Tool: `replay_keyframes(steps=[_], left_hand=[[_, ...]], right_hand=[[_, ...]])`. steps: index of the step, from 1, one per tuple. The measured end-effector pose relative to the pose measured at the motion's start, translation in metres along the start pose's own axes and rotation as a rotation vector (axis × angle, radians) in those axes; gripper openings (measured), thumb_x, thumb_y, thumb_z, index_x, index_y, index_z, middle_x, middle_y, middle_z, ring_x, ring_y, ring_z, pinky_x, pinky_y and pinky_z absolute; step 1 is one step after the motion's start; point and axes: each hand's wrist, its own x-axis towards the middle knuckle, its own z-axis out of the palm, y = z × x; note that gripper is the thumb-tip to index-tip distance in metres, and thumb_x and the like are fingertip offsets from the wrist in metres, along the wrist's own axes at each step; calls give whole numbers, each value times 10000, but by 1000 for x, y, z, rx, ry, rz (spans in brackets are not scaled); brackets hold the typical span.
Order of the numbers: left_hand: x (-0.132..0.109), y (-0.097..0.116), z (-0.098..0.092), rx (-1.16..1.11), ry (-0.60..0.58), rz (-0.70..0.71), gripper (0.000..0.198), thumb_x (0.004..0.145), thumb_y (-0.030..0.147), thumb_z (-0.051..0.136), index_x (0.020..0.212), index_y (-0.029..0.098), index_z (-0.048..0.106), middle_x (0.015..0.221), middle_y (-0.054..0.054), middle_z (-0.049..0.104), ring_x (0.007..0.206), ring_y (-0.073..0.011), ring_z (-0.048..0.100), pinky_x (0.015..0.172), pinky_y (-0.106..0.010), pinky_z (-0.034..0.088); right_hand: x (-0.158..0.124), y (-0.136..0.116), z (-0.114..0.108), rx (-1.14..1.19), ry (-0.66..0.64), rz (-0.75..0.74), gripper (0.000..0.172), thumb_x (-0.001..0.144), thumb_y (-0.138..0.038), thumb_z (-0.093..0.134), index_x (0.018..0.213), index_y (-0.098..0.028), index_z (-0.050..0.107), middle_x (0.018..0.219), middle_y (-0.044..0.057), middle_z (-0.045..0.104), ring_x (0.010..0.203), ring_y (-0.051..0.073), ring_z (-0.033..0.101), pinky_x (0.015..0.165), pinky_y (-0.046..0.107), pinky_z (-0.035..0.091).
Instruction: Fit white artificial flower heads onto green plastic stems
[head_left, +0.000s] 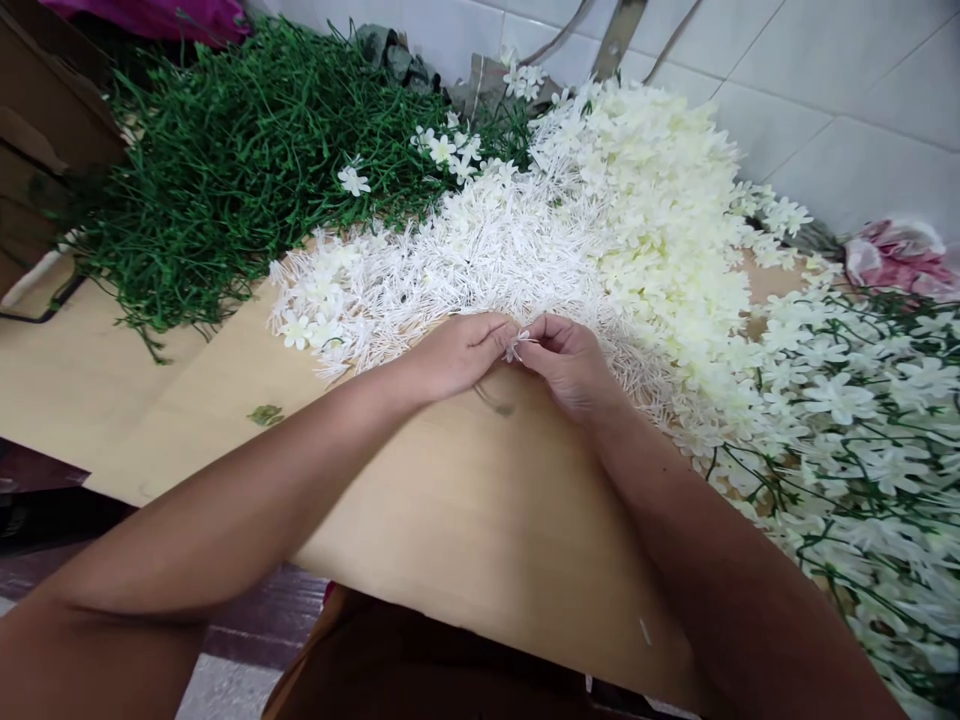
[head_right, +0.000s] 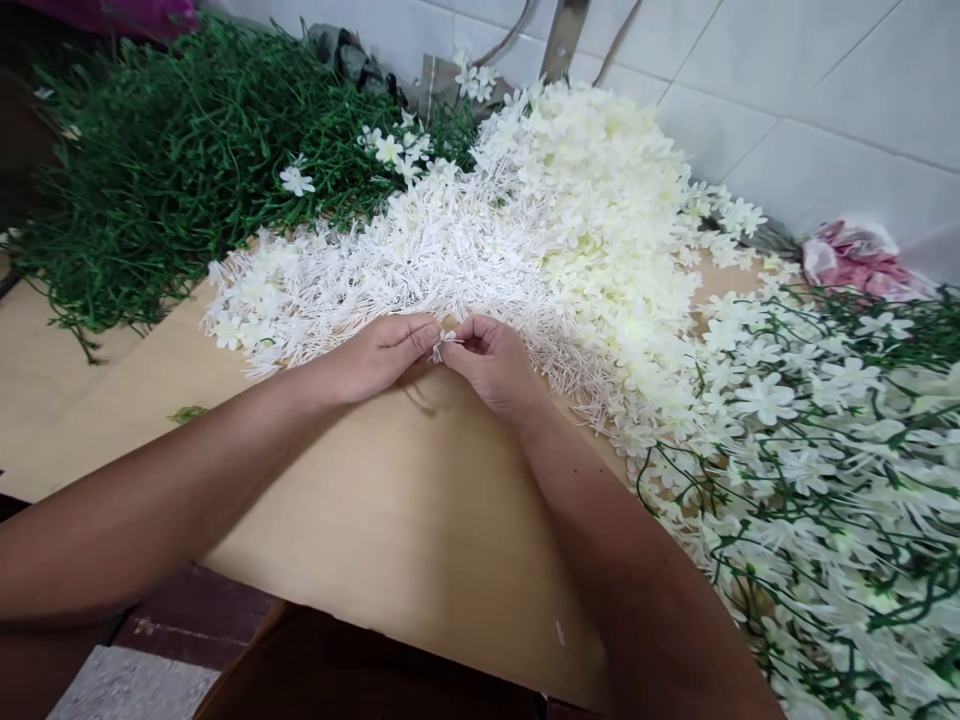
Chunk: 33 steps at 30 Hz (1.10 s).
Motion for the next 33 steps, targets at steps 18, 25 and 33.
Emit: replay_keyframes(steps=[18,25,33], left_hand=[[-25,14,-49,115,92,380,206,875,339,593,767,217,719,884,-67,713,858,-188,636,836,-324,488],[-24,15,-35,-255,60,86,362,820,507,629,725,165,699,740,-63,696,652,-142,572,627,-271,491],[-16,11,5,-208,-149,31,254,861,346,532,770,146,659,728,-40,674,627,-102,552,593,-226,471]], right_hand=[[1,-34,-27,344,-138,248,219,564,-196,767,573,-166,550,539,-25,608,587,107,631,511,205,545],[-5,-67,-67,-397,-185,130,185,730,-322,746,702,-157,666,709,51,692,631,132,628,611,300,555],[45,-52,-45,-1040,324,-231,135,782,-113,610,891,-159,673,842,86,610,785,214,552,782,426,459]])
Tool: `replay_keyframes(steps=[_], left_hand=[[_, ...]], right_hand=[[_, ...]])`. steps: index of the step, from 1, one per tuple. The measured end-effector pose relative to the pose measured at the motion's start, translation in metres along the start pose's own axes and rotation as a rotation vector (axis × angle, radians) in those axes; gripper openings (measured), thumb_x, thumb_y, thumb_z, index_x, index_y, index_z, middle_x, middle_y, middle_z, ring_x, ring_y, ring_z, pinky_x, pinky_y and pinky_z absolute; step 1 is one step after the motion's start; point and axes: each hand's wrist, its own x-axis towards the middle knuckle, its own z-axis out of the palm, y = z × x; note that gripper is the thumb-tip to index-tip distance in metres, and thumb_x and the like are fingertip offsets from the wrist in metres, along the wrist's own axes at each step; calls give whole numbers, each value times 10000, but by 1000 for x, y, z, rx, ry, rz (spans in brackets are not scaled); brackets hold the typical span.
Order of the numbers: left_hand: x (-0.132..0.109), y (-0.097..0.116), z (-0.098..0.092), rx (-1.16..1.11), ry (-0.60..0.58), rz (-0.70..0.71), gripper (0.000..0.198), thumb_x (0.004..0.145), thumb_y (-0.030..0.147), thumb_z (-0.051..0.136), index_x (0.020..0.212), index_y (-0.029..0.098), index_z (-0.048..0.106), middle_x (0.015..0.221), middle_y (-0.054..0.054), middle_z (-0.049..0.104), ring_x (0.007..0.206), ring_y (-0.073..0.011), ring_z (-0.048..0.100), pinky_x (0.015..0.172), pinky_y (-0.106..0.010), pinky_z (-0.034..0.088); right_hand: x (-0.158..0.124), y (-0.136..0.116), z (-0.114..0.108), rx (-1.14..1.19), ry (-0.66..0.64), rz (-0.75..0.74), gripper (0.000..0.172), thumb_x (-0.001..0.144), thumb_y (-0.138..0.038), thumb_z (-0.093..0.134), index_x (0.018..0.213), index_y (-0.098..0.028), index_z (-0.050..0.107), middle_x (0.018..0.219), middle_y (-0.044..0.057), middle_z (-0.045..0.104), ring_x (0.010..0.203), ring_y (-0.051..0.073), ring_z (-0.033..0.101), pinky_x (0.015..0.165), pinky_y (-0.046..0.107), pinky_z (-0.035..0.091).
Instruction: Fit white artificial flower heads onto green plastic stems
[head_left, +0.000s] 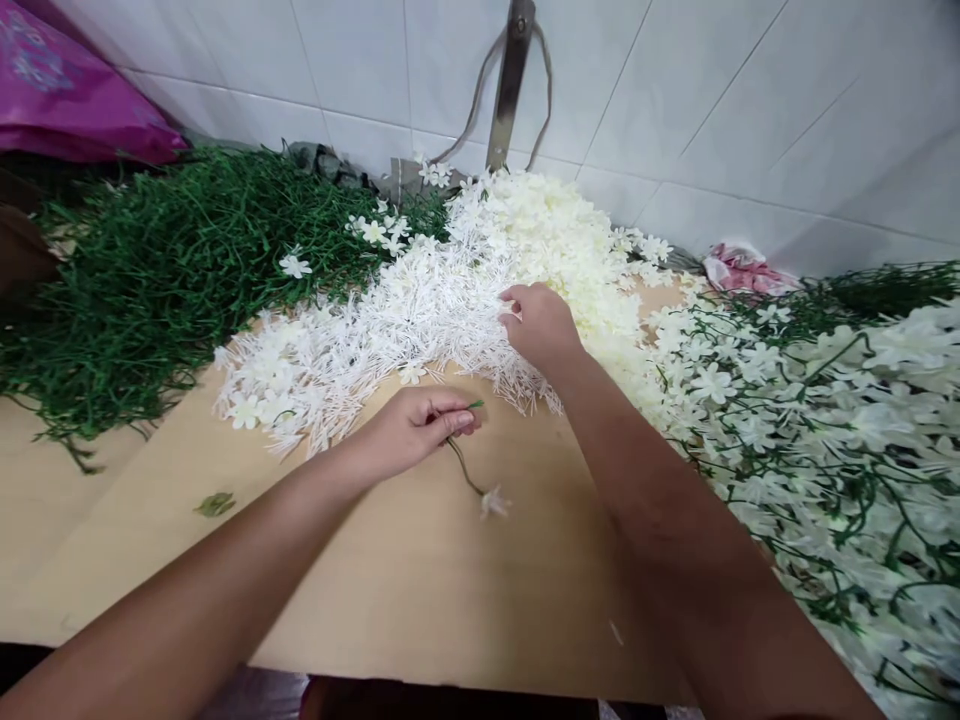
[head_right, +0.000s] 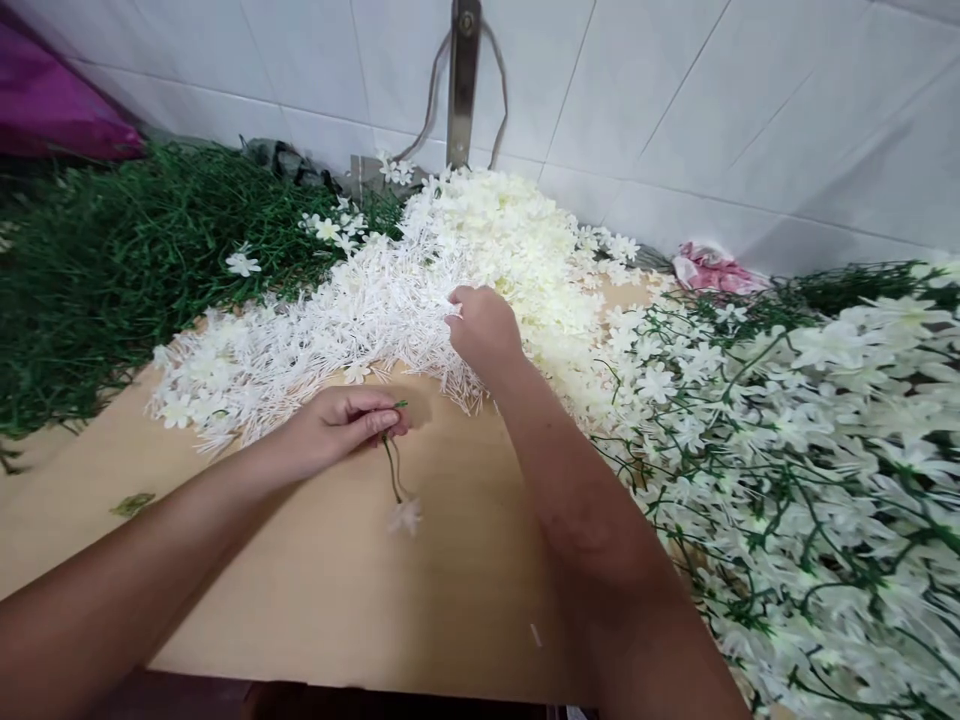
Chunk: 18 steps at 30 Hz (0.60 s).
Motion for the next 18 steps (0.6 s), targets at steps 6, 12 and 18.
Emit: replay_keyframes(steps=[6,12,18], left_hand=[[-1,-8,-5,321,81,50,292,895,358,490,948,166,703,778,-35,695,677,-124,578,635,-249,468],[2,-12,-13,384,260,-5,321,885,365,502,1109,195,656,783,-28,696,650,-134,575,634,-271,445],[22,5,-21,488,353,3,258,861,337,524,961,169,692,874,-60,696,725,-163,575,678,-295,432]], right_hand=[[9,9,18,-302,39,-35,244,745,-16,547,923,-136,663,972,161,612,974,311,537,812,419,434],[-7,24,3,26,139,-30,63,755,-131,555,765,-190,574,806,65,602,768,200,543,736,364,438],[-9,28,-23,494,158,61,29,760,-203,593,759,-202,565,705,18,594,621,134,511,653,337,434]])
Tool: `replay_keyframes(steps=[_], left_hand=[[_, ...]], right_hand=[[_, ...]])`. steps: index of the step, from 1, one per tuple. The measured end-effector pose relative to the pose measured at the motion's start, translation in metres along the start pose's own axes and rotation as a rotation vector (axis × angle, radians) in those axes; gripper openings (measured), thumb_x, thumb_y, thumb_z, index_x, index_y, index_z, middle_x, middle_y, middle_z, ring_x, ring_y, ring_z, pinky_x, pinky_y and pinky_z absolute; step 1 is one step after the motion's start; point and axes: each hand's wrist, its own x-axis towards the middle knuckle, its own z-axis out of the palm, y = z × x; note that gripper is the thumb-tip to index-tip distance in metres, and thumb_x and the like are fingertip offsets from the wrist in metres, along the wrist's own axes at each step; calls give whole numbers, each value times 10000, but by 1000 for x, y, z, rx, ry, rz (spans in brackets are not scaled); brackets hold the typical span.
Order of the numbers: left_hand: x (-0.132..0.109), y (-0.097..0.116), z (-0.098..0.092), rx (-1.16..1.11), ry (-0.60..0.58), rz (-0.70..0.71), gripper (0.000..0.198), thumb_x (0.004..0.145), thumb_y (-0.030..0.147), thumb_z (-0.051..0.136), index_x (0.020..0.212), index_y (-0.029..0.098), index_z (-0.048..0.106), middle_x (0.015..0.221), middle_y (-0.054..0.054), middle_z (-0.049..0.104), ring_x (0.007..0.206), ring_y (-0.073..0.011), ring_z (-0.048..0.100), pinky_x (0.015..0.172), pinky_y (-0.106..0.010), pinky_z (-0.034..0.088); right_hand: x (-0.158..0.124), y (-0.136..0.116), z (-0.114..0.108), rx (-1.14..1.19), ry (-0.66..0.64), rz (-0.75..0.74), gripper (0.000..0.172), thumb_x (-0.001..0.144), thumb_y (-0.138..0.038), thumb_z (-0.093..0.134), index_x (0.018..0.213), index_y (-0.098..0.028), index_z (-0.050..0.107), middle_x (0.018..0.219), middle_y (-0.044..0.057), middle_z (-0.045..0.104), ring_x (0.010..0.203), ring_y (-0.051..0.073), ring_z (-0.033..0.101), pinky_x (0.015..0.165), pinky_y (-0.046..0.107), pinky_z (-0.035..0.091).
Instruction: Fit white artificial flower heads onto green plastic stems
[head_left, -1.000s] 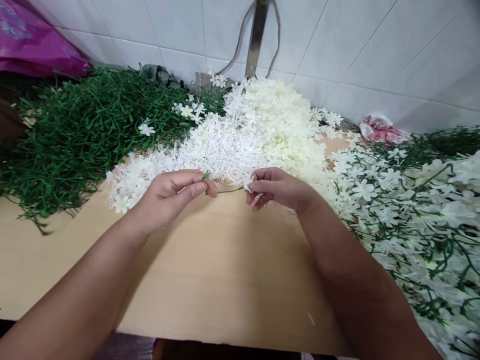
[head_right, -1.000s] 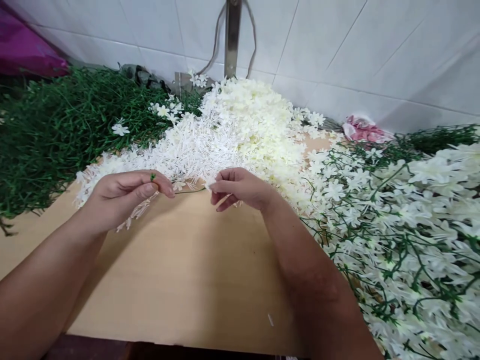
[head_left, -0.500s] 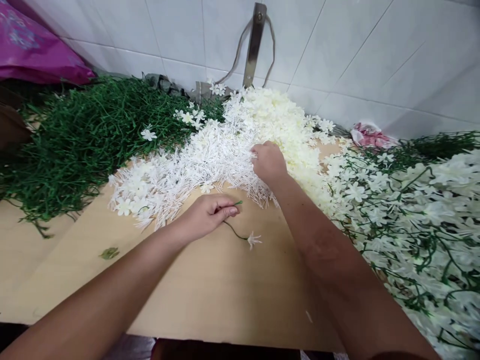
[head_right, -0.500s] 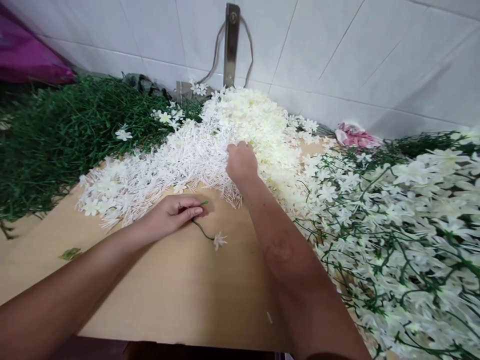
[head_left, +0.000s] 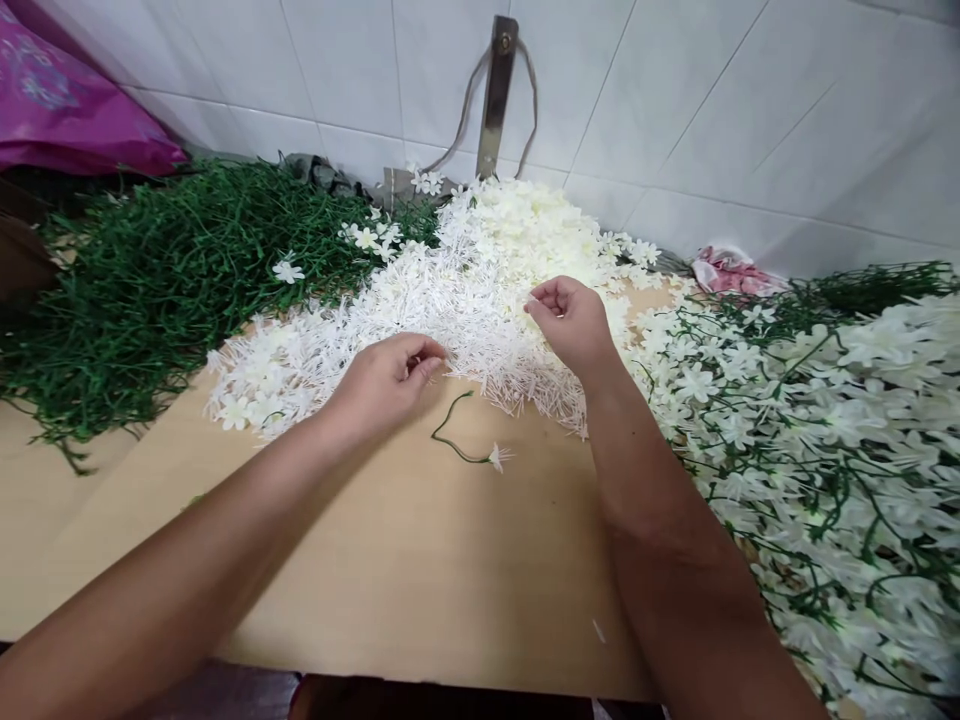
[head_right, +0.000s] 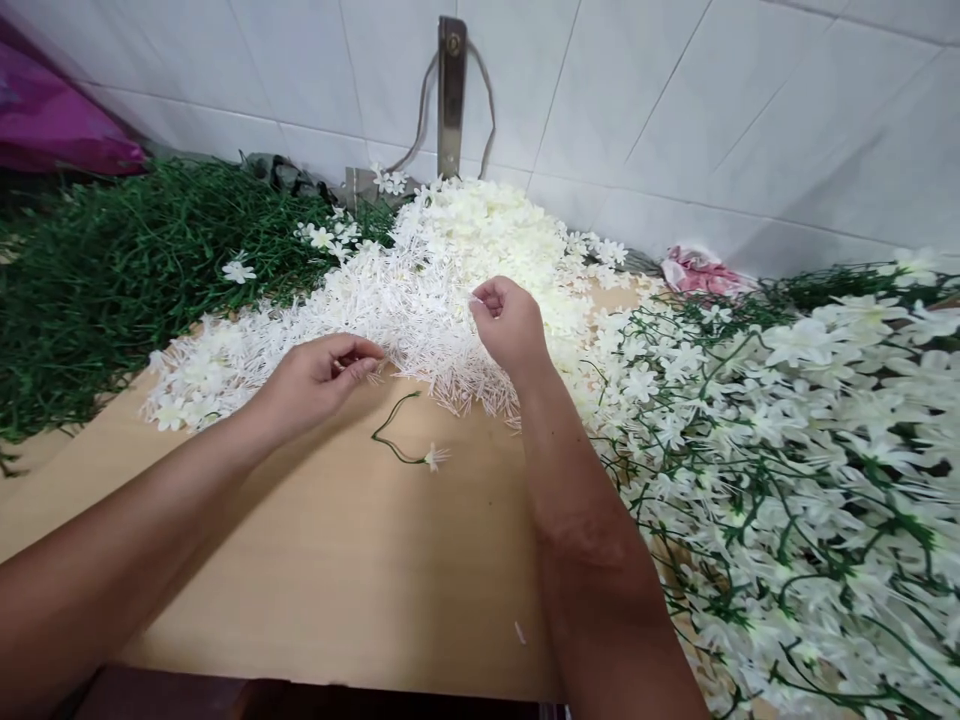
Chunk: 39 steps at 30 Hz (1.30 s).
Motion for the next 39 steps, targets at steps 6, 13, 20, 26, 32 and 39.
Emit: replay_keyframes(steps=[6,13,20,26,32,39], left_hand=[[61,36,14,163,57,40,190,853,224,540,940,166,700,946,-81,666,786,-177,550,756,-338,415],[126,62,62,395,82,83,311,878,170,514,1150,186,664,1188,-128,589,1079,-250,524,846,-355,424],[139,58,63,399,161,132,190,867,256,566,966,163,699,1058,-123,638,992,-250,546,843,-370,410],[126,53,32,-37,206,-25,227,884,281,531,750,138,644,667,-20,583,620,-124,461,659,-284,376],[78,44,17,-589,63,-236,270,888,219,521,643,133,596,611,-5,573,513,-71,394,551,-227,323],[26,26,9,-742,-29,-407,288,878,189,554,597,133,576,559,8,527,474,-61,388,503,-212,292]], right_hand=[[6,2,-11,86,105,41,38,784,-194,595,758,-184,621,718,28,640,642,135,557,704,355,475],[13,9,-18,118,194,74,126,800,-118,580,881,-141,675,697,13,637,688,153,629,764,385,521],[17,8,-15,230,156,117,113,822,-81,546,831,-163,623,673,-8,618,614,104,572,711,334,514],[17,3,-9,410,76,72,133,781,-78,600,709,-185,567,639,-33,552,589,73,487,599,254,462],[4,-17,15,504,-1,156,168,819,-128,611,692,-189,520,614,-43,505,559,70,437,580,260,422],[-19,-29,48,494,-329,29,167,797,-168,652,720,-195,507,686,-19,580,633,95,530,643,284,477]])
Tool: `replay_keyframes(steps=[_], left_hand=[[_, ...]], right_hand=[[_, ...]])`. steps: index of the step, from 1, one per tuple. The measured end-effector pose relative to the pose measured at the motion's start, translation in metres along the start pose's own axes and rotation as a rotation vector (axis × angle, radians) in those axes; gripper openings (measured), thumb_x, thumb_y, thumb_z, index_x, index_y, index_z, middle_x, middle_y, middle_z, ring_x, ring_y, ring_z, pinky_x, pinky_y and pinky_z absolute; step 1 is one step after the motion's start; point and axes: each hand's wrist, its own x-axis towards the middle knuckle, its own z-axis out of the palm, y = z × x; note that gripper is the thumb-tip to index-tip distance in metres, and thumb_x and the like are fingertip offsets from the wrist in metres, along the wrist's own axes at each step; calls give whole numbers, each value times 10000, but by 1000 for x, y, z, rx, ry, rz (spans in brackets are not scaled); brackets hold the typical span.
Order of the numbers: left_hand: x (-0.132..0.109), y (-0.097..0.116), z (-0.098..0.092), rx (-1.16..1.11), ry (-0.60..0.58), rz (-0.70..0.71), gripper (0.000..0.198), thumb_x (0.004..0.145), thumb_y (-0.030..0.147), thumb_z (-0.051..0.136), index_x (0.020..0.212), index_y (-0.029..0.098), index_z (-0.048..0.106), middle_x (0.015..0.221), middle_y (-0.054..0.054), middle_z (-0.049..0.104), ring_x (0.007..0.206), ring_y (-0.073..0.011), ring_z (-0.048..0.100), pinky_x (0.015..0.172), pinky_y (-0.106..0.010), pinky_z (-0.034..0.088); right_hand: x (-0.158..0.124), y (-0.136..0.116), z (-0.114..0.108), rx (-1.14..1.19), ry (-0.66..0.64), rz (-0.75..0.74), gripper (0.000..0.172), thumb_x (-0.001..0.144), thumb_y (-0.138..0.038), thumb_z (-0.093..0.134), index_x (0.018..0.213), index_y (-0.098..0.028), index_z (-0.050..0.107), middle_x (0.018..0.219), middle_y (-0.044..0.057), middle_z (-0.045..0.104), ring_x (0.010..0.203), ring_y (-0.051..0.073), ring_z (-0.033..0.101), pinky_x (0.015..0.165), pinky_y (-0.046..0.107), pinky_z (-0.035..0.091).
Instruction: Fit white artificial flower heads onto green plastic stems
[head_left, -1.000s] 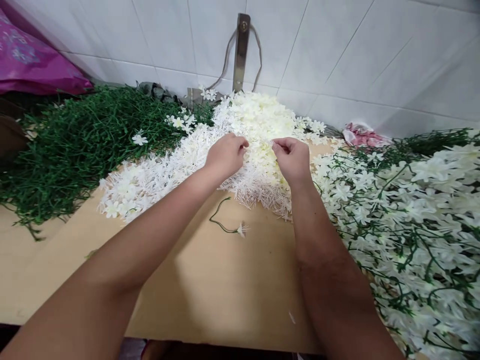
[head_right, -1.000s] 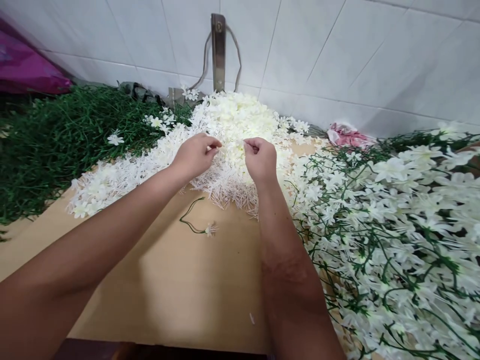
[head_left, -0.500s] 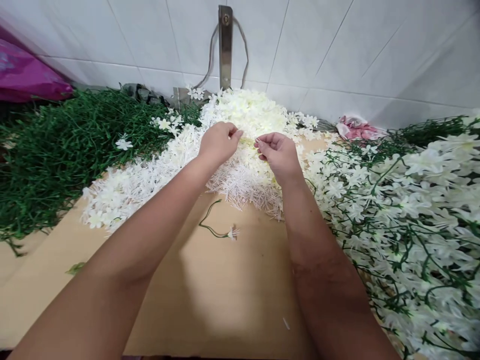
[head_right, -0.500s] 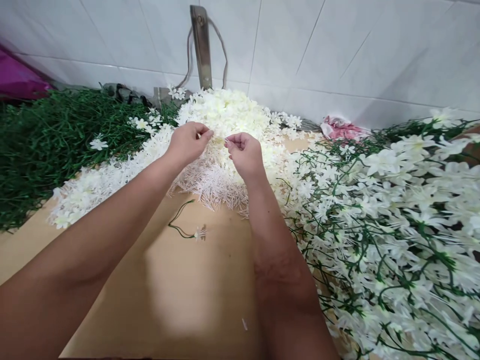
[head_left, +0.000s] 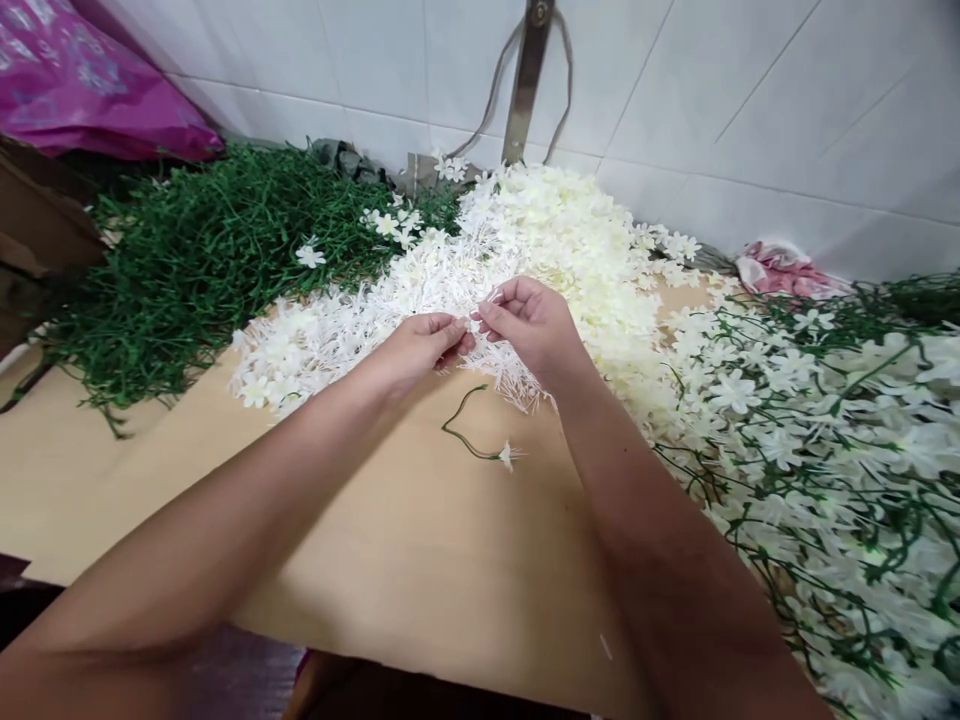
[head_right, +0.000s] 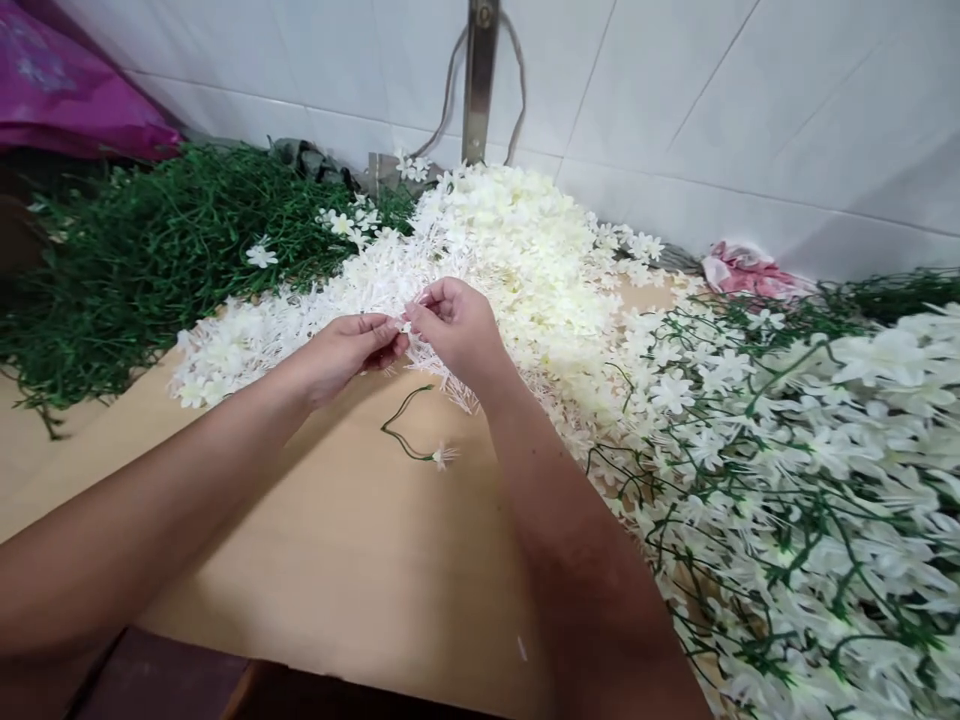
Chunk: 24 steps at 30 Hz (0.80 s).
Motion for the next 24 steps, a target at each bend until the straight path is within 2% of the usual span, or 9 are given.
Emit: replay_keyframes(steps=[5,11,15,18,21,24], left_hand=[[5,-16,-5,-61,8,4,356,936,204,494,589,137,539,509,23,469,456,-57,371,488,-196,278],[19,-34,-3,-100,-79,98,352,954,206,456,635,123,580,575,10,523,483,-53,431,502,-189,322],[19,-36,-5,-129,-87,120,279,944,213,469,695,135,568,636,11,560,497,-52,467,493,-196,331],[16,-34,-5,-103,-76,107,189,891,147,528,702,143,537,616,29,556,484,-44,459,473,-189,311],[14,-31,-4,-108,-37,96,160,852,106,553,703,153,518,574,47,534,470,-44,454,480,-188,332],[13,-31,-2,-125,22,116,152,832,115,580,701,155,516,576,49,544,464,-42,453,490,-191,352]], right_hand=[[-2,19,2,-50,-35,-41,143,756,-229,702,745,-190,565,757,-10,582,710,112,552,728,322,512],[-4,35,-2,19,-81,-26,216,756,-348,729,763,-198,574,754,-2,631,709,122,616,746,349,560],[-4,33,-8,36,-83,-65,238,729,-370,755,775,-194,601,761,-1,642,721,124,625,763,351,570],[-1,26,-11,-12,-109,-114,209,721,-336,757,770,-188,619,779,6,649,736,122,614,751,331,552],[2,18,-11,-90,-150,-127,150,727,-276,735,747,-188,616,789,13,643,763,130,601,722,314,528],[3,16,-9,-221,-122,-132,88,740,-205,683,724,-190,598,814,18,622,754,128,569,665,296,507]])
